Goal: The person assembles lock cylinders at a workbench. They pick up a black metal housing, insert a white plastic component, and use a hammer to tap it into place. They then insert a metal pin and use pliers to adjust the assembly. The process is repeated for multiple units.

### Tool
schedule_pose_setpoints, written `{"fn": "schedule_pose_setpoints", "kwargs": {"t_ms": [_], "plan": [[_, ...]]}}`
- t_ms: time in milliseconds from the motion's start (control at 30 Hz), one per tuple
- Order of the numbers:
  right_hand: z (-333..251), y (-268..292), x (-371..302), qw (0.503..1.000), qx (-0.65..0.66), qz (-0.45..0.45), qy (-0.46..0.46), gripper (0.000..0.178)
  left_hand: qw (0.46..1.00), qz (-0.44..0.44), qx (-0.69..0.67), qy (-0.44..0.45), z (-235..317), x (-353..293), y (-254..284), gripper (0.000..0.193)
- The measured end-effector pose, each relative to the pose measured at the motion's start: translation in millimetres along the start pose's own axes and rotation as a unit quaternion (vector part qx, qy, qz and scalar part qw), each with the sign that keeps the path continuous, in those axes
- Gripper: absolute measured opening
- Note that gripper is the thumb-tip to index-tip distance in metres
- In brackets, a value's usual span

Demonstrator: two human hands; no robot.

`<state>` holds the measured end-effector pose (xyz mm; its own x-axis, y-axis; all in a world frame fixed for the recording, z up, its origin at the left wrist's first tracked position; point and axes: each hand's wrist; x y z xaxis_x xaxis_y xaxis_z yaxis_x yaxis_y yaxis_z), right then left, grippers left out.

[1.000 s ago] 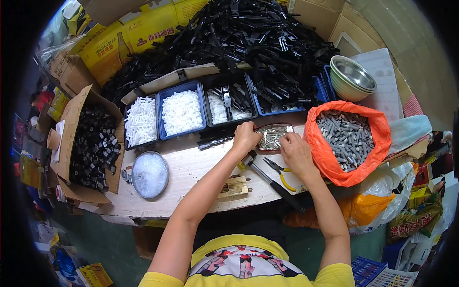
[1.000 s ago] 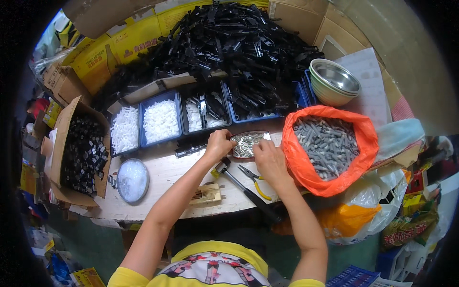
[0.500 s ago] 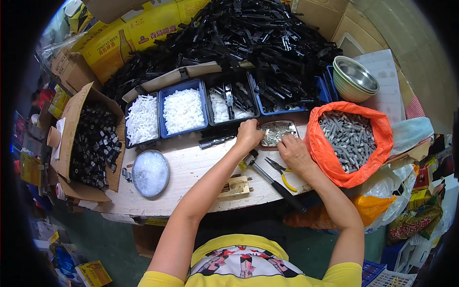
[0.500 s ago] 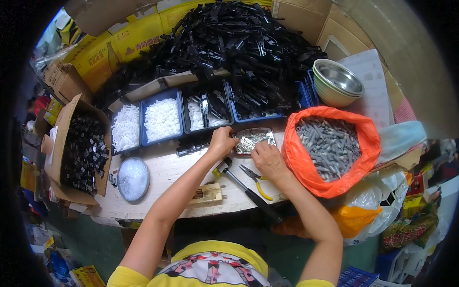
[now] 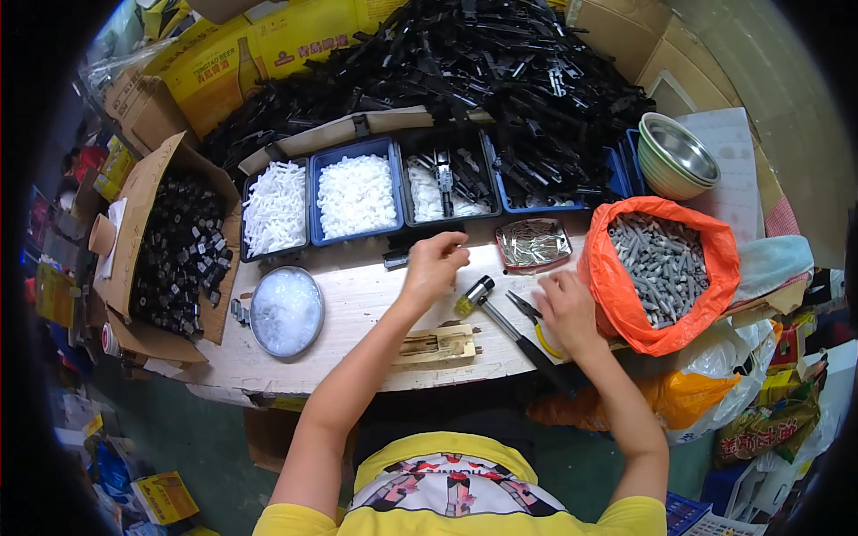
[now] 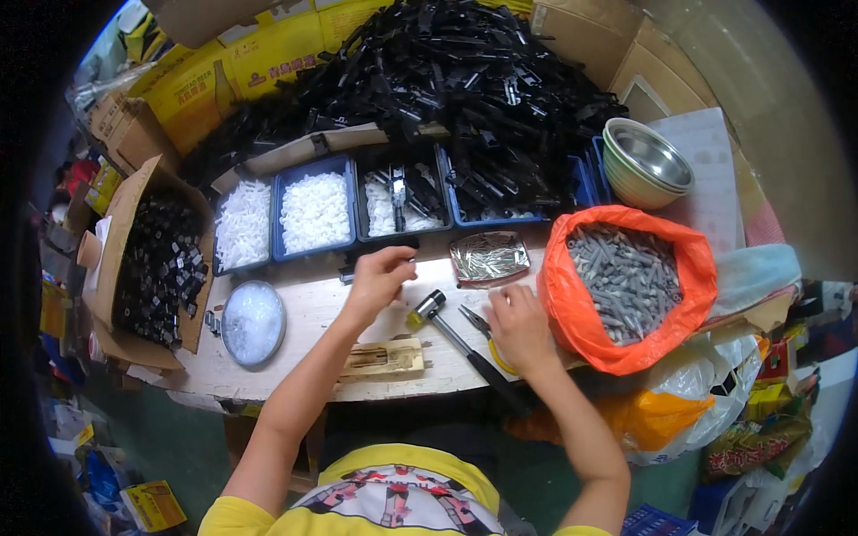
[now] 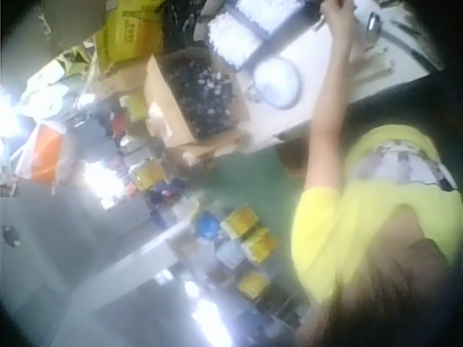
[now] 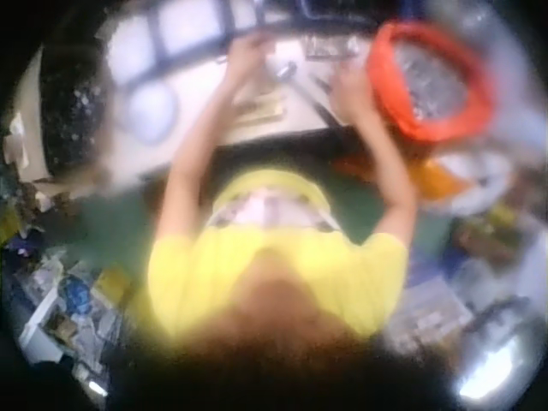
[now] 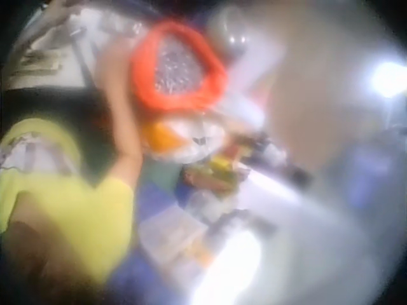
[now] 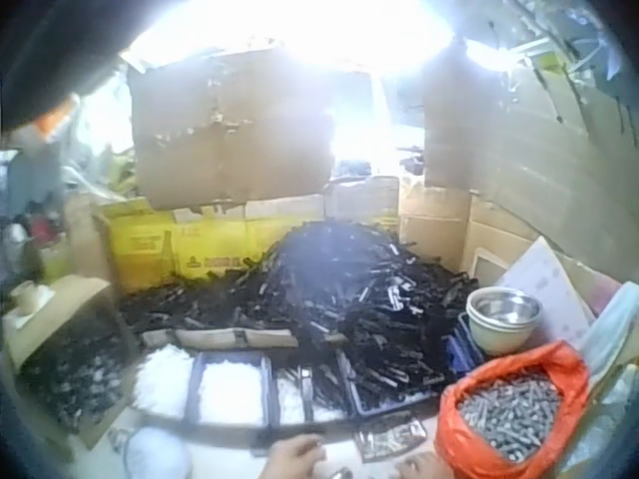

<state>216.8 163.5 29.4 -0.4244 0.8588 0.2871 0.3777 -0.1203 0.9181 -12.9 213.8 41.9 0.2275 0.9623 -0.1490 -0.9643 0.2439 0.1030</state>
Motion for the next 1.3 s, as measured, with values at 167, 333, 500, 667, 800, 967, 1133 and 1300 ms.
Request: {"fn": "schedule_pose_setpoints", "kwargs": {"t_ms": [167, 333, 500, 667, 800, 967, 1133, 1300], "plan": [[-18.7, -9.8, -19.8, 0.997, 0.004, -0.073, -0.027, 0.018, 0.996, 0.024, -0.084, 0.016, 20.1, -57.5, 33.5, 0.023], [-17.8, -8.1, -17.2, 0.996, -0.066, -0.027, -0.056, 0.015, 0.991, 0.084, -0.108, -0.012, 1.8, -109.6, 62.8, 0.022], [0.4, -11.7, -20.8, 0.997, -0.048, 0.02, -0.049, 0.016, 0.974, 0.189, -0.117, -0.047, -17.2, -165.3, 102.8, 0.019], [21.6, -11.3, -8.6, 0.978, -0.132, 0.027, -0.157, 0.015, 0.95, 0.291, -0.099, -0.047, -30.6, -198.0, 143.4, 0.019], [12.5, -9.5, 8.5, 0.978, -0.138, 0.074, -0.138, 0.018, 0.921, 0.386, -0.032, -0.045, -56.4, -220.8, 176.8, 0.019], [-66.1, -12.6, 62.8, 0.995, -0.021, 0.024, 0.091, 0.024, 0.868, 0.47, 0.158, -0.012, -92.9, -234.6, 207.6, 0.017], [-102.9, -68.9, 114.8, 0.982, -0.077, -0.057, 0.163, 0.02, 0.841, 0.454, 0.291, -0.045, -93.8, -216.9, 216.2, 0.023], [-103.3, -81.7, 126.9, 0.972, -0.086, -0.089, 0.2, 0.021, 0.846, 0.452, 0.281, -0.015, -83.8, -207.6, 225.5, 0.026]]}}
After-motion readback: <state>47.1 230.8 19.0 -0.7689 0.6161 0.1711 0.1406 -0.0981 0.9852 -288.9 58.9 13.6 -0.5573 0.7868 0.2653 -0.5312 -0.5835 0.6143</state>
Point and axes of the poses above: each hand's wrist, its own x-axis towards the middle knuckle, its own y-axis out of the back of the hand, z = x × y, and after that the axes turned 11 degrees about -z, right-handed
